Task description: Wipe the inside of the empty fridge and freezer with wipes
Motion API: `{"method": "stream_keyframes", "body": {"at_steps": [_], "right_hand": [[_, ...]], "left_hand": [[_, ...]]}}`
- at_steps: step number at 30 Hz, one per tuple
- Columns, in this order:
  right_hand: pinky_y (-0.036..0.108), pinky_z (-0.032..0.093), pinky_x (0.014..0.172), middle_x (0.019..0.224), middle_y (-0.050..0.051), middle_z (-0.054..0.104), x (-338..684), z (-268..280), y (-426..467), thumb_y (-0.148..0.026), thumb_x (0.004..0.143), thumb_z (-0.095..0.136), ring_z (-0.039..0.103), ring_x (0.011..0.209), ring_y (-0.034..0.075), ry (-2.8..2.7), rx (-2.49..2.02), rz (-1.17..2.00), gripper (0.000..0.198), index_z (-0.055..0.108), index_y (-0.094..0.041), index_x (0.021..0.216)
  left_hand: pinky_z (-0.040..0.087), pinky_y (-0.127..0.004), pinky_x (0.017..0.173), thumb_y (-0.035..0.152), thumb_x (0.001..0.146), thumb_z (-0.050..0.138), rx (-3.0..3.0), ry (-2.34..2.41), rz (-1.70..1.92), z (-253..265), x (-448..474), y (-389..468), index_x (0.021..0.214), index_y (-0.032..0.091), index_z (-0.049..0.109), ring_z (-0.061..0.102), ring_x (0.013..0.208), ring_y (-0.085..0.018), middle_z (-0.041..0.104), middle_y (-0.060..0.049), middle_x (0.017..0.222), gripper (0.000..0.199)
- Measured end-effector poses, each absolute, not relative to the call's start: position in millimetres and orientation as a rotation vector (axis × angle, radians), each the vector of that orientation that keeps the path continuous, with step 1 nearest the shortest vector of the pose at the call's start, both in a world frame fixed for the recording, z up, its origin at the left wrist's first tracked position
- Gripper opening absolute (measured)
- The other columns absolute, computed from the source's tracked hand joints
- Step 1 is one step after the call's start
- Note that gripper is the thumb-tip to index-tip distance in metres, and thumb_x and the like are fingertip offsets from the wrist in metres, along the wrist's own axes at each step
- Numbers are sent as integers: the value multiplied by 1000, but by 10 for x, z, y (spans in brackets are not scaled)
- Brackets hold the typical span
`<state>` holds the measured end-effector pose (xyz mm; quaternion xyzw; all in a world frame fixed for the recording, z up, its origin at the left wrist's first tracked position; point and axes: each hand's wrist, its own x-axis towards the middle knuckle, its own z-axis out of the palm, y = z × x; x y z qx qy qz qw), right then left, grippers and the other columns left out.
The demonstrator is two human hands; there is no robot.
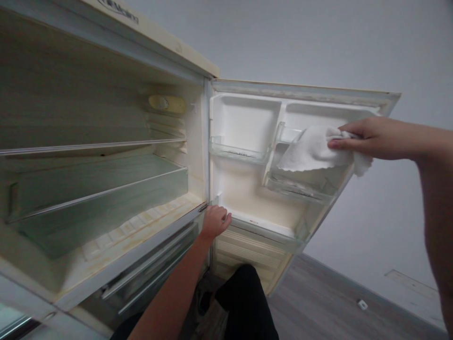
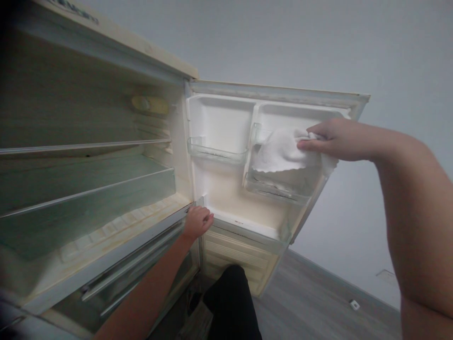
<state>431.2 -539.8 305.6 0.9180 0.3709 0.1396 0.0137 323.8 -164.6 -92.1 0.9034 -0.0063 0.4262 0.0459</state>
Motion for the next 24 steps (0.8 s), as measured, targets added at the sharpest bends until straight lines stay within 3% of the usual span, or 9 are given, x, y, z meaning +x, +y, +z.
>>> {"method": "stream_keyframes", "body": {"at_steps": [3,8,16,21,24], "right_hand": [[42,51,69,83,13,73,4220,3036,-5247,-86,92,33,66,74,29,908,2864,493,71,65,-23,82],[54,51,83,111,20,74,3902,2931,-5007,-78,95,19,68,104,43,515,2733,735,74,69,-22,93],[58,53,86,109,24,75,3825,2840,-4971,-79,95,18,68,111,47,415,2691,781,82,72,-18,86],[60,52,96,124,27,72,3931,2869,-4857,-80,96,14,65,120,49,456,2729,719,91,76,-14,106],[54,49,105,136,27,67,4140,2952,-4839,-85,93,12,61,129,46,523,2836,547,98,73,-11,115]], "left_hand": [[32,-39,74,30,97,51,2761,-35,1298,-906,3230,-1657,64,25,45,52,70,-21,59,-1,63,34],[32,-39,73,31,97,51,2766,-21,1301,-907,3242,-1678,64,24,46,54,70,-21,59,-2,63,34],[31,-39,72,32,97,52,2777,5,1293,-919,3270,-1696,63,24,47,54,70,-21,60,-3,63,35],[30,-40,72,32,99,50,2777,-15,1287,-904,3276,-1721,64,24,47,54,70,-22,61,-3,64,36],[29,-40,72,32,99,51,2778,-17,1291,-902,3295,-1737,64,24,47,55,70,-22,62,-3,64,36]]}}
